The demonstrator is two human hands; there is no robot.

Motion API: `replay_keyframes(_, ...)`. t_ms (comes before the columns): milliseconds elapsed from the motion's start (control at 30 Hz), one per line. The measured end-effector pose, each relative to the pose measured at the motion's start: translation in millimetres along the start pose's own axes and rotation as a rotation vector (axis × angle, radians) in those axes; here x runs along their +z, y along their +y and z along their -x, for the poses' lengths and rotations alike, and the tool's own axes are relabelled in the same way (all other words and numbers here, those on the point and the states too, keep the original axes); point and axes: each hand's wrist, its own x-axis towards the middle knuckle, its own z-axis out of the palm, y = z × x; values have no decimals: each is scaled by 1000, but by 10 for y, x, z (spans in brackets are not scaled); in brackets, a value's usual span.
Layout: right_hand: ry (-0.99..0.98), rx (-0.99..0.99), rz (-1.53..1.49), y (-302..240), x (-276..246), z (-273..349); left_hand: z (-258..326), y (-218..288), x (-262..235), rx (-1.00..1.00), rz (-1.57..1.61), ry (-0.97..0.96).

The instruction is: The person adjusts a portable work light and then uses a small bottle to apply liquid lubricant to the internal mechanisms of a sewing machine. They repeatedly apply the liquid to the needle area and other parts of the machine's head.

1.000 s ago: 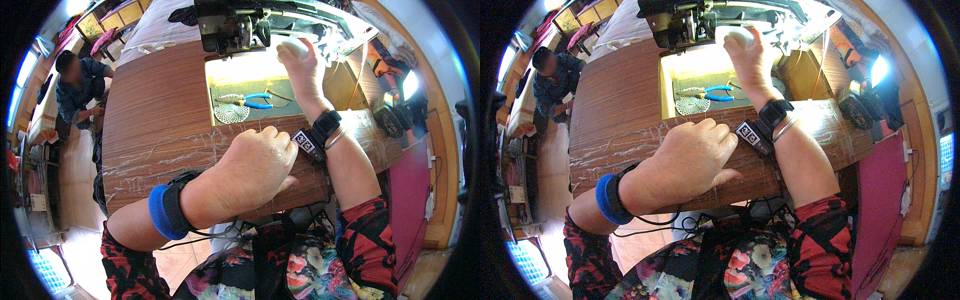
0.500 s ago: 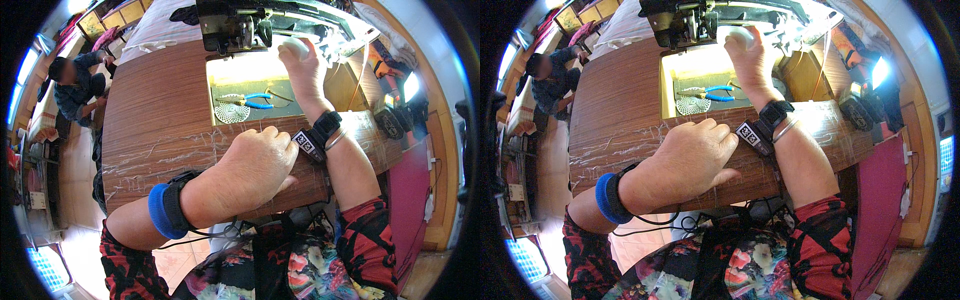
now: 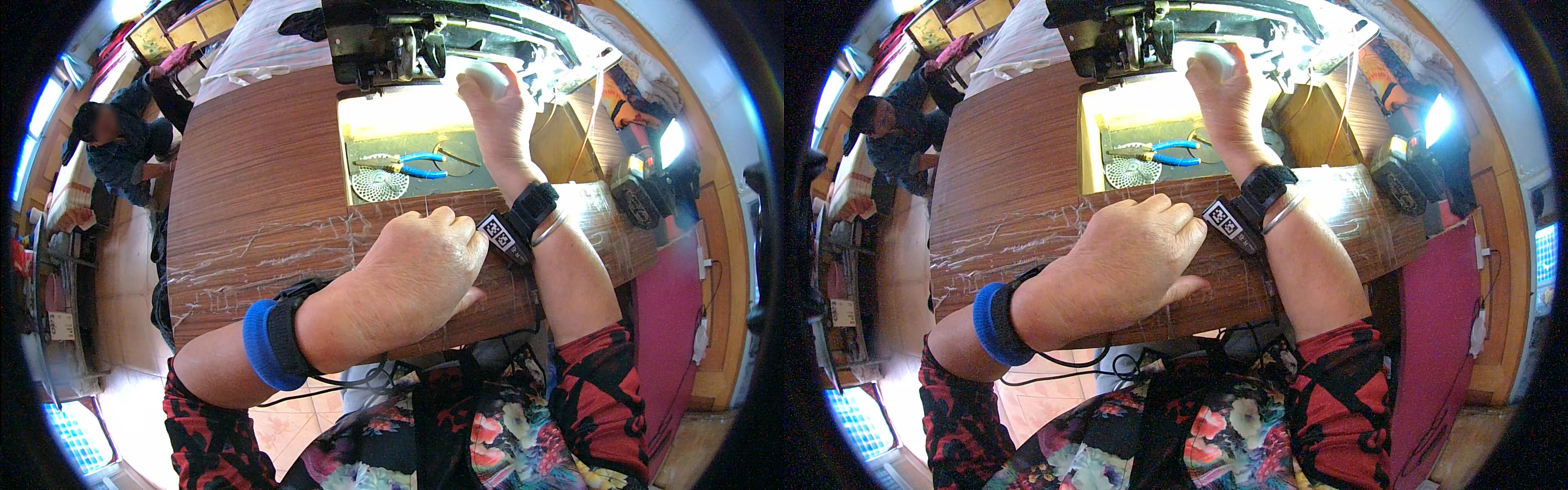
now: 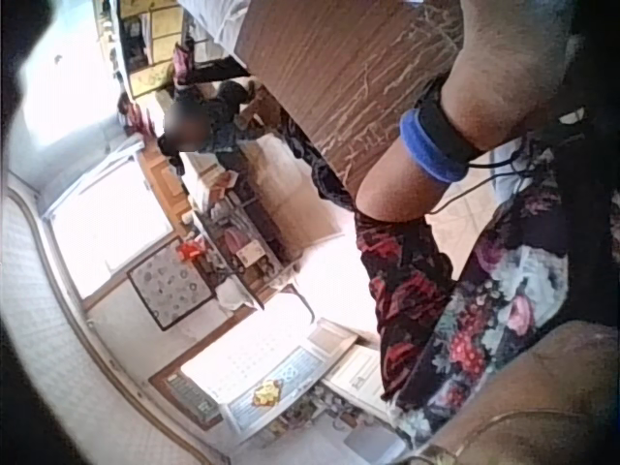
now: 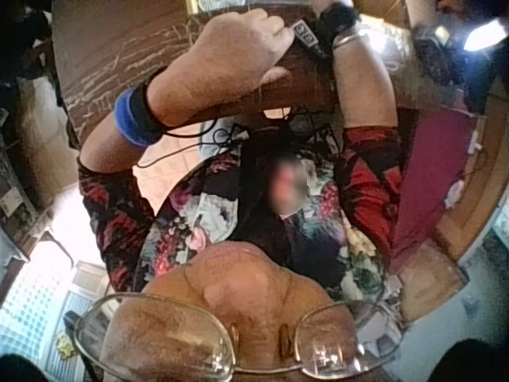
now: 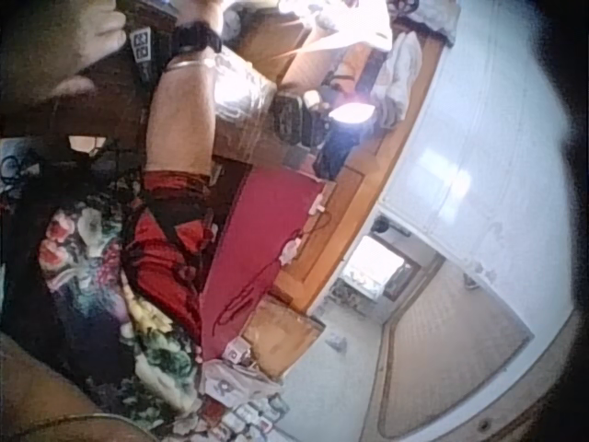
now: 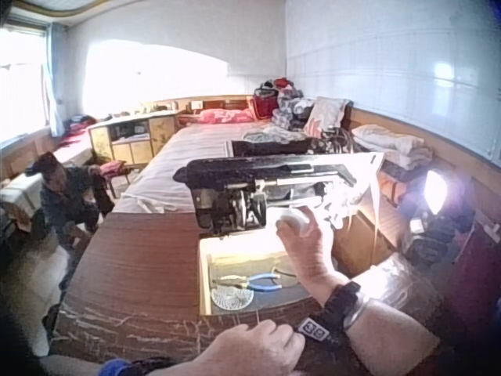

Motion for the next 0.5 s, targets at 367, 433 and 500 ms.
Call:
replay_keyframes(367, -117, 43, -338, 53, -262, -9, 24, -3, 20, 23, -27, -5)
replay_keyframes(433, 41, 291, -435, -28, -368, 109, 47, -12, 30, 20, -39, -6)
replay_keyframes(500, 32, 240, -378, -196, -561, 313, 66, -10, 57, 17, -34, -27)
